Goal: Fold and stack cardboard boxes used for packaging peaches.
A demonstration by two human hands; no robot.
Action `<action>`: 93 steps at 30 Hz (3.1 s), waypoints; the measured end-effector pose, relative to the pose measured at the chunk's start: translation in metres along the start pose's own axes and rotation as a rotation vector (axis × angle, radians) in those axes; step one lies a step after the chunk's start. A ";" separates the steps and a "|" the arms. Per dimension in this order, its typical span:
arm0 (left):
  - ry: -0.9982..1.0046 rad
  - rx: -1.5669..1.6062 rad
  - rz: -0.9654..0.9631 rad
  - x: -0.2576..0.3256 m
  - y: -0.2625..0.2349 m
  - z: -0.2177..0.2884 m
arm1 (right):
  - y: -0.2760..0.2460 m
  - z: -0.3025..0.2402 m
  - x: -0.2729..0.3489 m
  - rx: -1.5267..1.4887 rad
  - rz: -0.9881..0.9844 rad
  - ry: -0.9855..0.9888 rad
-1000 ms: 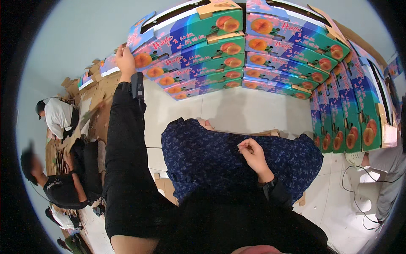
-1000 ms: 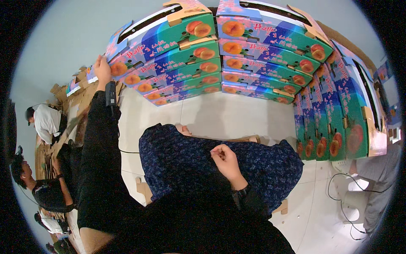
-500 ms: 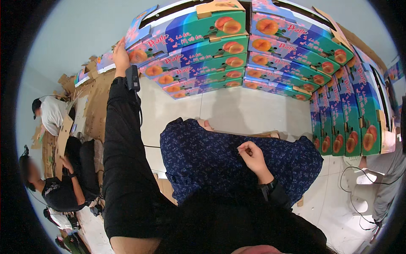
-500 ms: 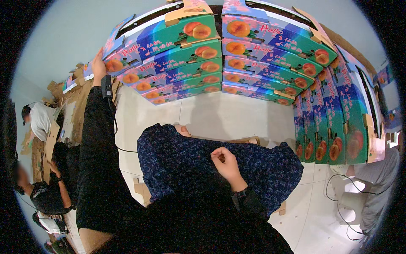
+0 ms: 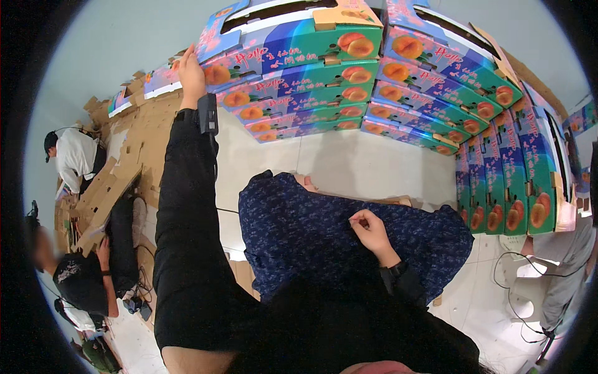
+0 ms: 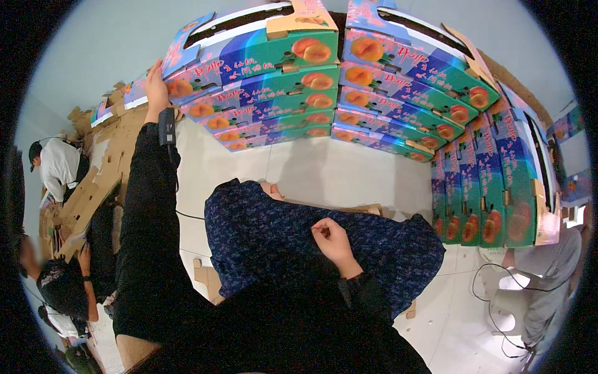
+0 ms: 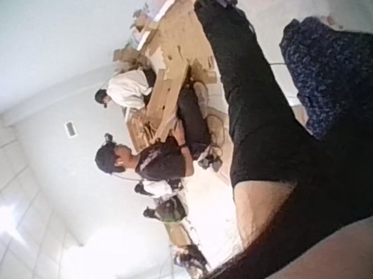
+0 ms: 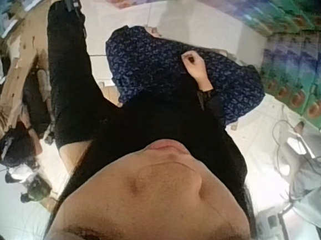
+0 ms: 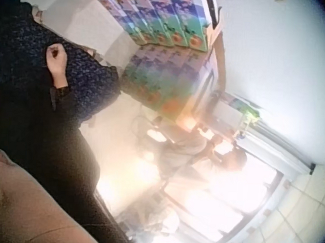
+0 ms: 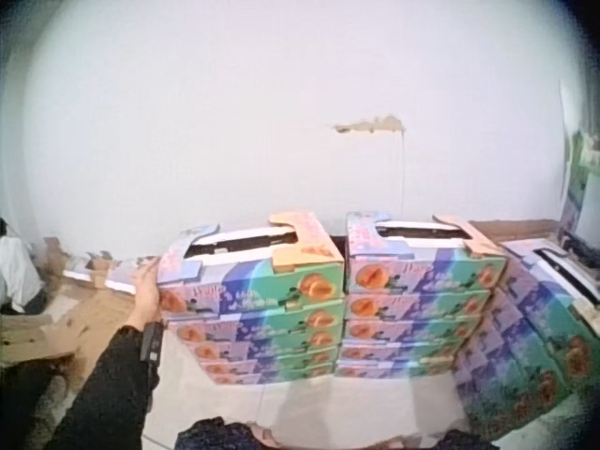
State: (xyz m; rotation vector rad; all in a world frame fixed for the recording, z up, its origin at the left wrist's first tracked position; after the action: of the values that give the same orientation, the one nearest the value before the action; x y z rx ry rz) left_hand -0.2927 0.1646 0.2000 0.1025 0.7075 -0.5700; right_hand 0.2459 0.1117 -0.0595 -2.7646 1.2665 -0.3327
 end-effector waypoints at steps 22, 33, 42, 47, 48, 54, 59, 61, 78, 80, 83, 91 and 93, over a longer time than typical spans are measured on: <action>0.160 -0.325 -1.235 0.368 0.201 0.106 | 0.001 -0.006 0.000 0.088 0.098 -0.092; 0.136 -0.186 -1.155 0.419 0.207 0.061 | -0.006 -0.010 -0.006 0.067 0.282 -0.181; -0.070 -0.597 -1.681 0.480 0.217 0.033 | 0.013 0.003 -0.005 0.232 0.153 -0.069; 0.003 -0.659 -1.708 0.481 0.219 0.033 | 0.015 0.004 -0.010 0.398 0.057 0.037; 0.006 -0.655 -1.710 0.481 0.220 0.035 | 0.016 0.003 -0.011 0.463 0.044 0.034; -0.007 -0.671 -1.804 0.482 0.222 0.036 | 0.018 0.012 -0.012 0.524 0.011 0.001; -0.068 -0.597 -1.795 0.483 0.227 0.032 | 0.003 0.005 -0.014 0.237 -0.229 0.048; -0.033 -0.564 -1.709 0.481 0.222 0.026 | -0.015 -0.022 -0.016 0.093 -0.225 0.110; -0.114 -0.374 -1.729 0.495 0.236 0.011 | -0.372 -0.245 -0.126 1.277 1.164 -0.507; -0.014 -0.339 -1.639 0.498 0.230 0.007 | -0.356 -0.231 -0.139 1.396 1.210 -0.246; 0.106 -0.316 -1.557 0.495 0.235 0.006 | -0.356 -0.234 -0.139 1.331 1.222 -0.365; 0.027 -0.291 -1.611 0.494 0.242 0.005 | -0.358 -0.230 -0.142 1.331 1.242 -0.376; 0.031 -0.289 -1.589 0.498 0.239 0.001 | -0.357 -0.229 -0.144 1.329 1.239 -0.376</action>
State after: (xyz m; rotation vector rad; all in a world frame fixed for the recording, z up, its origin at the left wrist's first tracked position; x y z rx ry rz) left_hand 0.1404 0.1368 -0.1412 -0.8014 0.7980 -1.9575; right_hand 0.3652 0.4576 0.1987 -0.7092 1.4923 -0.3024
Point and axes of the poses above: each hand's wrist, its own x-axis away from the middle knuckle, its own y-axis out of the palm, z = x × y, the point moved 7 cm from there along -x, towards the middle knuckle, and after that the axes turned 6 degrees about -z, right-handed, at the moved point
